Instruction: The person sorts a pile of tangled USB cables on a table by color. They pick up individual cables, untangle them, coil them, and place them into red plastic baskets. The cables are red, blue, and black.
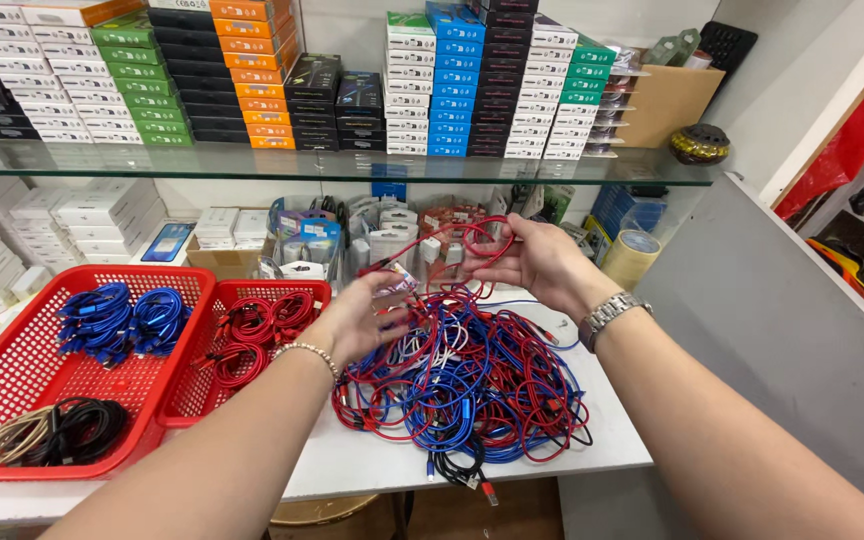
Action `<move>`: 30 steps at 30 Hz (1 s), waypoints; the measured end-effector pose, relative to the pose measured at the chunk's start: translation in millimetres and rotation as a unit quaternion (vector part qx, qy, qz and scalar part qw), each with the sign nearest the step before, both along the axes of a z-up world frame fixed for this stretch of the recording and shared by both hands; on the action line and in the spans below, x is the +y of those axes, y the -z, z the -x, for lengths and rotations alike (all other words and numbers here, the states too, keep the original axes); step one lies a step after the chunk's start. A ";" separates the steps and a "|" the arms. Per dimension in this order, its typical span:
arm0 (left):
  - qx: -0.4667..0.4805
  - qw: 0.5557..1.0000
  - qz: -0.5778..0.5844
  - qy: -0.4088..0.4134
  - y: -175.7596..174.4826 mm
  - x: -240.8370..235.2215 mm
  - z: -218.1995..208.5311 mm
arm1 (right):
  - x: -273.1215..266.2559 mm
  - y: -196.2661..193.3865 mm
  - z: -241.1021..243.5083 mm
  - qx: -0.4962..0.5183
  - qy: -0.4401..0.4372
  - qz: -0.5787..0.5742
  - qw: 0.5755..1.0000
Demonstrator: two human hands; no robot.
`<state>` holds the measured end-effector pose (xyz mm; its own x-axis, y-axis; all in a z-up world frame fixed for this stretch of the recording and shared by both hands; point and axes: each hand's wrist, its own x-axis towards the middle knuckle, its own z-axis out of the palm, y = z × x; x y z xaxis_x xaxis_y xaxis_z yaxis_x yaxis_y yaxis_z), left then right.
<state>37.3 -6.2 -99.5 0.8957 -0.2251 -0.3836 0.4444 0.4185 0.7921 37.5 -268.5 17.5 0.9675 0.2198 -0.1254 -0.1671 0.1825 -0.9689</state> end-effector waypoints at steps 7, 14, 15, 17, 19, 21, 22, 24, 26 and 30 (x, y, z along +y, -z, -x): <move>-0.260 0.820 -0.451 0.239 44.5 -29.2 -0.2 | -44.2 -17.7 -11.7 0.002 0.013 -0.154 0.988; -0.238 0.699 -0.656 0.155 85.5 6.1 -8.2 | -104.9 -50.9 10.9 0.034 -0.055 -0.104 0.992; -0.239 0.717 -0.636 0.155 78.7 2.0 -10.4 | -102.4 -50.1 14.3 0.063 -0.028 -0.019 0.997; -0.242 0.803 -0.480 0.256 52.8 -24.4 -18.9 | -99.9 -52.0 22.9 0.045 -0.073 -0.052 0.995; -0.206 0.832 -0.290 0.425 21.8 -50.5 -19.3 | -100.4 -60.5 30.5 0.033 -0.116 -0.069 0.990; -0.242 0.788 -0.348 0.446 -11.4 -68.9 -18.6 | -106.0 -75.3 36.3 0.027 -0.155 -0.070 0.985; -0.305 0.750 -0.441 0.386 -26.5 -77.1 -17.4 | -107.6 -79.3 38.8 0.033 -0.173 -0.068 0.982; -0.403 0.747 -0.445 0.286 -51.8 -92.9 -11.6 | -111.0 -85.9 42.9 0.045 -0.205 -0.064 0.976; -0.467 0.816 -0.267 0.214 -69.9 -105.5 -4.4 | -107.9 -83.7 45.7 0.067 -0.196 0.001 0.978; -0.347 0.894 -0.188 0.213 -91.6 -126.3 8.9 | -97.7 -77.0 53.5 0.126 -0.169 0.066 0.975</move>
<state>28.4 -132.5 -8.0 0.8109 -0.5747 0.1102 -0.1523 -0.0254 0.9880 -16.0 -366.2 94.5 0.7781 0.4861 -0.3978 -0.4311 -0.0472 -0.9011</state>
